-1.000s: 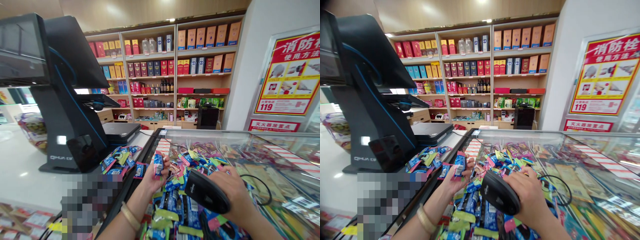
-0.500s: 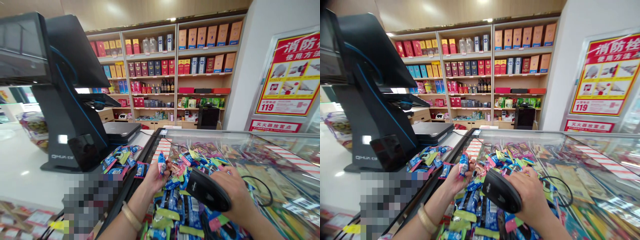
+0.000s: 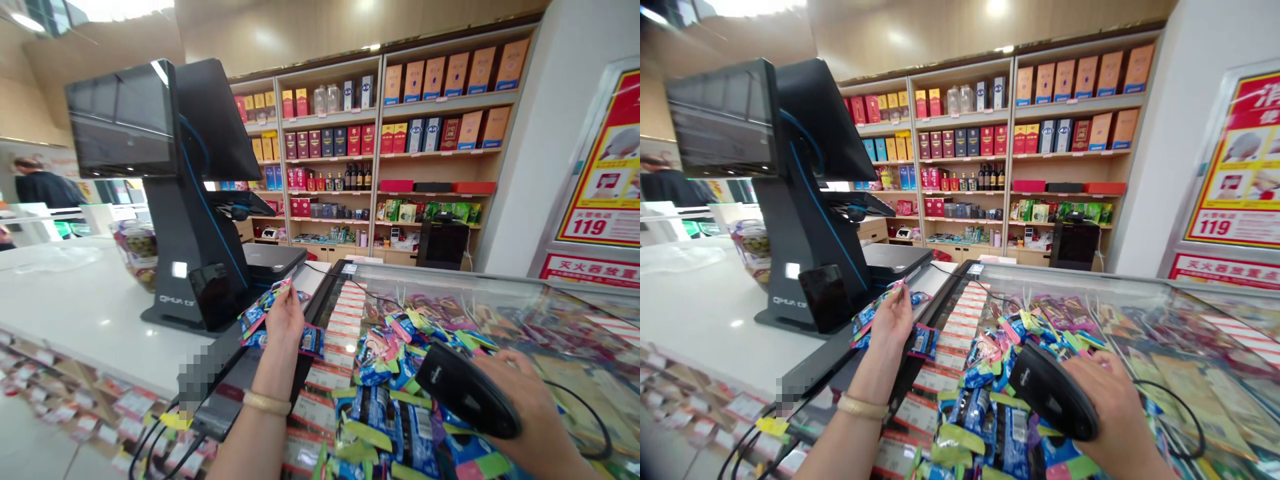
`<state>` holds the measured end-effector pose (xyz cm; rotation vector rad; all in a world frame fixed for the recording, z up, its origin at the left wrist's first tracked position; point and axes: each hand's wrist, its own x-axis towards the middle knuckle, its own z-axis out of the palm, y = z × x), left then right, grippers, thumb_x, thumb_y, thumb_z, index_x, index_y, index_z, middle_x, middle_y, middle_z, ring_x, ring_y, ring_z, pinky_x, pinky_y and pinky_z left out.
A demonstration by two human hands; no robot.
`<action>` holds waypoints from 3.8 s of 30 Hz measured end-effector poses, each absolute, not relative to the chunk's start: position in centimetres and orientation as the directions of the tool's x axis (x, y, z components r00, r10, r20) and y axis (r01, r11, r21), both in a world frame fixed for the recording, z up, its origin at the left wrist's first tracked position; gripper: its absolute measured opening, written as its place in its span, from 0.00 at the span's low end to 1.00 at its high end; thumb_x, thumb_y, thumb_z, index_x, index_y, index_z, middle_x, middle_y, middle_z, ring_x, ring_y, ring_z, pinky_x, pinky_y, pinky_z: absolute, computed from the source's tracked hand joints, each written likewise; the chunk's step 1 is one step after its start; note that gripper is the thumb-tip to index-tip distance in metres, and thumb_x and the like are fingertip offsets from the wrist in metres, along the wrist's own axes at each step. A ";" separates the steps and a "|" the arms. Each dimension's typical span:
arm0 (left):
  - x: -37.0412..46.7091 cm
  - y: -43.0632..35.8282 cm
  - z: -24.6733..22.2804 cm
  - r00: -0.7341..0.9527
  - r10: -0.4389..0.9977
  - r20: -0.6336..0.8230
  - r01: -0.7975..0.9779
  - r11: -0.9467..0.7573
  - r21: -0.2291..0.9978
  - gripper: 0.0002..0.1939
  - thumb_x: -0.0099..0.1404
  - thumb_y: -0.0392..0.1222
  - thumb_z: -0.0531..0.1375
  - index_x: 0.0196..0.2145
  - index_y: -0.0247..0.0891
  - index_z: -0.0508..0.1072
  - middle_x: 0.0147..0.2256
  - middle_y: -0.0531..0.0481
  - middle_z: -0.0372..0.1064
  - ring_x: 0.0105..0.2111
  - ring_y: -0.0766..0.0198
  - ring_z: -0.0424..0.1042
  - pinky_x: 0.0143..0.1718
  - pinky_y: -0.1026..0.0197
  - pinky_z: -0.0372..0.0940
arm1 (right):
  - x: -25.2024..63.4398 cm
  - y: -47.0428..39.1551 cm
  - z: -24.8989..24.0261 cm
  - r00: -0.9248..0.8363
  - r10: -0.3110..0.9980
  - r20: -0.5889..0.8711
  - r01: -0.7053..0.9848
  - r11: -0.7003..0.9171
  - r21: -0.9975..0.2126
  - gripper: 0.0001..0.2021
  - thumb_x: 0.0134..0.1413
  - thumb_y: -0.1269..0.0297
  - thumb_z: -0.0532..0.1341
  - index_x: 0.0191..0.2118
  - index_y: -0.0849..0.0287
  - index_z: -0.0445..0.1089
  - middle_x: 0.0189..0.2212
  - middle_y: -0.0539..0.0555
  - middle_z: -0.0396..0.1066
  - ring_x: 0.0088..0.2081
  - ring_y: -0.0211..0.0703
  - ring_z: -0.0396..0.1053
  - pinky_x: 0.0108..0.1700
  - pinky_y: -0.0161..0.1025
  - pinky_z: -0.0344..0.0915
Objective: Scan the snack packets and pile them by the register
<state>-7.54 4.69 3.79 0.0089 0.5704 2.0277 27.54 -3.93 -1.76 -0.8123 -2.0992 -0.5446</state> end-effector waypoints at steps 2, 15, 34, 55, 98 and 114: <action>-8.7 5.0 3.7 -0.545 0.803 -0.239 -0.808 -0.427 0.406 0.13 0.67 0.23 0.49 0.29 0.35 0.65 0.28 0.54 0.67 0.28 0.77 0.72 0.34 0.79 0.69 | 27.5 -4.0 -1.9 -0.456 0.366 0.811 0.720 0.688 0.094 0.10 0.49 0.66 0.56 0.40 0.54 0.67 0.31 0.53 0.75 0.32 0.46 0.71 0.42 0.46 0.58; -4.5 3.6 1.8 -0.396 0.918 0.002 -0.571 -0.248 0.783 0.09 0.56 0.28 0.64 0.36 0.34 0.73 0.29 0.49 0.72 0.27 0.69 0.72 0.28 0.69 0.66 | 28.3 -3.4 -1.2 -0.496 0.257 0.829 0.720 0.656 0.227 0.13 0.48 0.68 0.56 0.42 0.55 0.66 0.32 0.52 0.74 0.32 0.45 0.72 0.40 0.45 0.58; -0.9 1.5 -0.5 0.407 0.877 0.255 0.456 -0.437 0.776 0.11 0.57 0.39 0.56 0.32 0.37 0.78 0.27 0.53 0.73 0.28 0.65 0.66 0.30 0.65 0.59 | 27.4 -4.1 -0.9 -0.433 0.386 0.815 0.778 0.616 0.123 0.09 0.50 0.66 0.55 0.39 0.55 0.67 0.32 0.54 0.74 0.33 0.45 0.71 0.40 0.45 0.59; -0.6 1.3 0.6 0.181 0.933 0.310 0.053 -0.324 0.945 0.17 0.57 0.55 0.62 0.27 0.35 0.71 0.24 0.55 0.64 0.25 0.68 0.61 0.29 0.65 0.58 | 26.6 -4.6 -0.1 -0.412 0.517 0.750 0.772 0.636 -0.014 0.05 0.44 0.71 0.54 0.29 0.55 0.63 0.23 0.48 0.66 0.27 0.39 0.62 0.38 0.41 0.50; -7.3 5.3 1.4 -0.561 0.827 0.024 -0.519 -0.374 0.768 0.07 0.63 0.29 0.58 0.38 0.37 0.68 0.40 0.43 0.74 0.42 0.65 0.75 0.46 0.62 0.70 | 29.0 -3.1 -2.7 -0.413 0.332 0.848 0.755 0.646 0.115 0.11 0.50 0.65 0.56 0.40 0.56 0.68 0.32 0.54 0.74 0.34 0.49 0.71 0.42 0.46 0.57; -0.6 2.6 -3.2 0.191 0.976 0.101 0.704 -0.208 0.679 0.33 0.39 0.46 0.72 0.44 0.39 0.70 0.32 0.51 0.72 0.30 0.59 0.71 0.30 0.63 0.62 | 29.2 -3.0 -2.1 -0.466 0.338 0.818 0.773 0.606 0.190 0.12 0.48 0.67 0.56 0.41 0.56 0.68 0.33 0.54 0.75 0.32 0.45 0.71 0.42 0.44 0.58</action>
